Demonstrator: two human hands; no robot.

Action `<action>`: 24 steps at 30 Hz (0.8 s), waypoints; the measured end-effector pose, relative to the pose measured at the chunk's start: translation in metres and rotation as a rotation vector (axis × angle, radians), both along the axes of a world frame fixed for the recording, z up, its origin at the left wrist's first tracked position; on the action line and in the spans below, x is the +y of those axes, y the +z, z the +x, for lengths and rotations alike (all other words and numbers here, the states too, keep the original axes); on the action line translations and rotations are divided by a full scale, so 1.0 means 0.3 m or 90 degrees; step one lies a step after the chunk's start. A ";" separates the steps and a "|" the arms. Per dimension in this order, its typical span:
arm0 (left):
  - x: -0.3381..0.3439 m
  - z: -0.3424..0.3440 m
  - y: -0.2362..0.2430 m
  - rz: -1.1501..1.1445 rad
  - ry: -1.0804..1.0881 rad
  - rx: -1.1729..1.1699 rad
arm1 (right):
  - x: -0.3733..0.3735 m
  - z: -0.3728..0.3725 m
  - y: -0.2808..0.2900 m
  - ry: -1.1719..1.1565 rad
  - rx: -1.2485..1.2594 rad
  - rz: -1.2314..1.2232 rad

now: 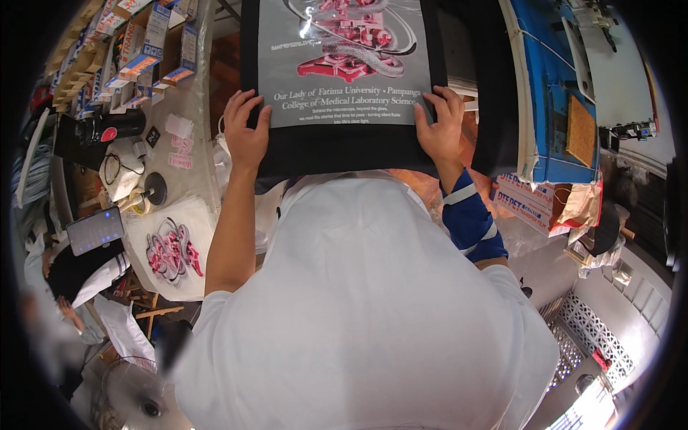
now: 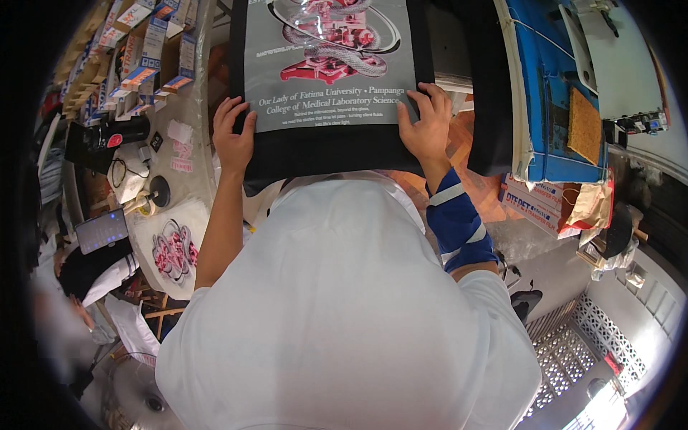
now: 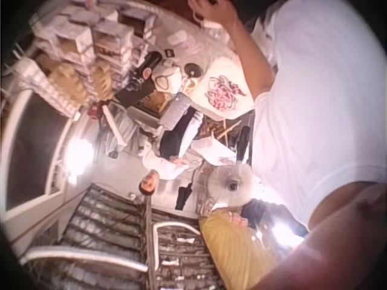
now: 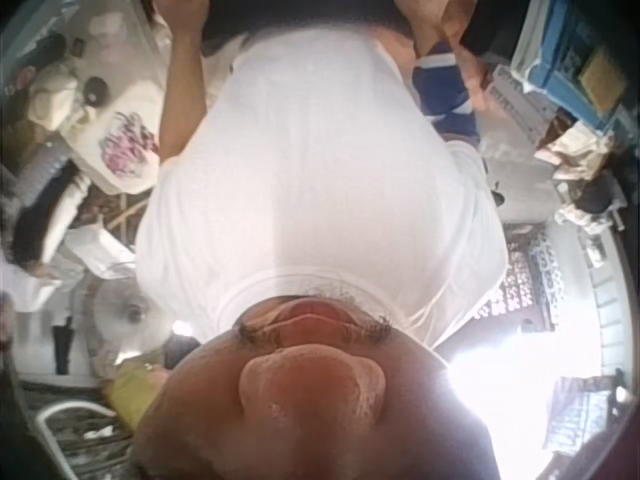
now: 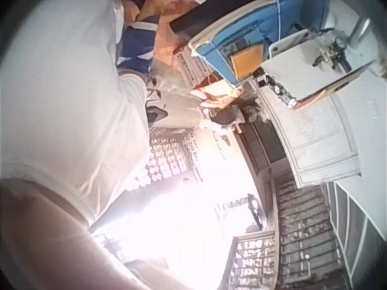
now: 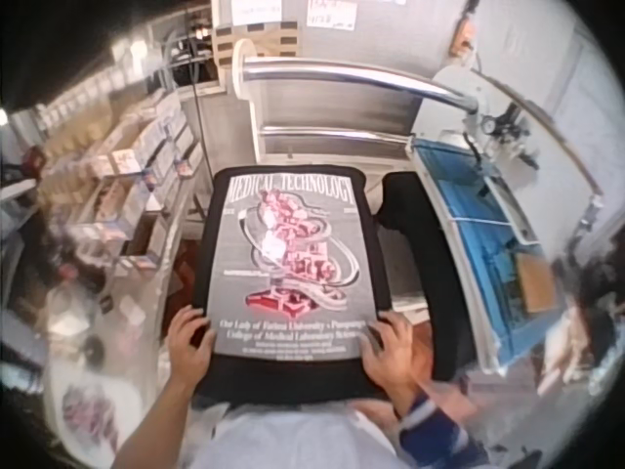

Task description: The person places a black t-shirt on a heat press, aligns a transfer sheet with a medical technology design, and closes the press. After pressing, the person removes the t-shirt and places it on a nearby chair, then repeats the process with another t-shirt.

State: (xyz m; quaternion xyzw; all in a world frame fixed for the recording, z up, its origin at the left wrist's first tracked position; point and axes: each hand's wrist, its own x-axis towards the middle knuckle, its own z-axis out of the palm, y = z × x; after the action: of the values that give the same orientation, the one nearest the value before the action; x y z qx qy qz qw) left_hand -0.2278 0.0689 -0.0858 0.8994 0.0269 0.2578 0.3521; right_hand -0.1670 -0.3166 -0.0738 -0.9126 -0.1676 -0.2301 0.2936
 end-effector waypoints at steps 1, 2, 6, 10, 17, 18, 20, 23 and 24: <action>0.001 0.000 -0.001 0.000 0.000 0.000 | -0.001 0.001 -0.001 0.001 -0.005 0.000; 0.002 0.000 -0.003 0.000 0.001 0.000 | -0.001 0.001 -0.001 0.001 -0.004 0.001; 0.002 0.001 -0.003 0.010 -0.004 0.003 | -0.002 0.001 -0.002 -0.003 0.000 -0.003; 0.004 0.004 0.010 0.030 -0.008 0.014 | -0.001 0.003 -0.003 -0.008 0.006 0.006; 0.006 0.012 0.031 0.055 -0.025 0.021 | -0.004 0.001 -0.001 -0.010 0.023 0.003; 0.007 0.012 0.034 0.054 -0.027 0.019 | -0.004 0.001 -0.001 -0.010 0.027 0.004; 0.009 0.012 0.035 0.053 -0.032 0.018 | -0.004 0.002 -0.002 -0.009 0.033 0.005; 0.010 0.013 0.033 0.052 -0.033 0.017 | -0.004 0.001 0.000 -0.009 0.035 0.005; 0.010 0.012 0.033 0.052 -0.034 0.017 | -0.003 0.000 0.001 -0.010 0.035 0.004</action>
State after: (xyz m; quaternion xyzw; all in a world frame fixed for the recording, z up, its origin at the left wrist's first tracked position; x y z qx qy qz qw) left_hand -0.2242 0.0719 -0.0761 0.9167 -0.0029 0.2375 0.3214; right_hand -0.1669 -0.3176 -0.0734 -0.9190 -0.1516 -0.2077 0.2988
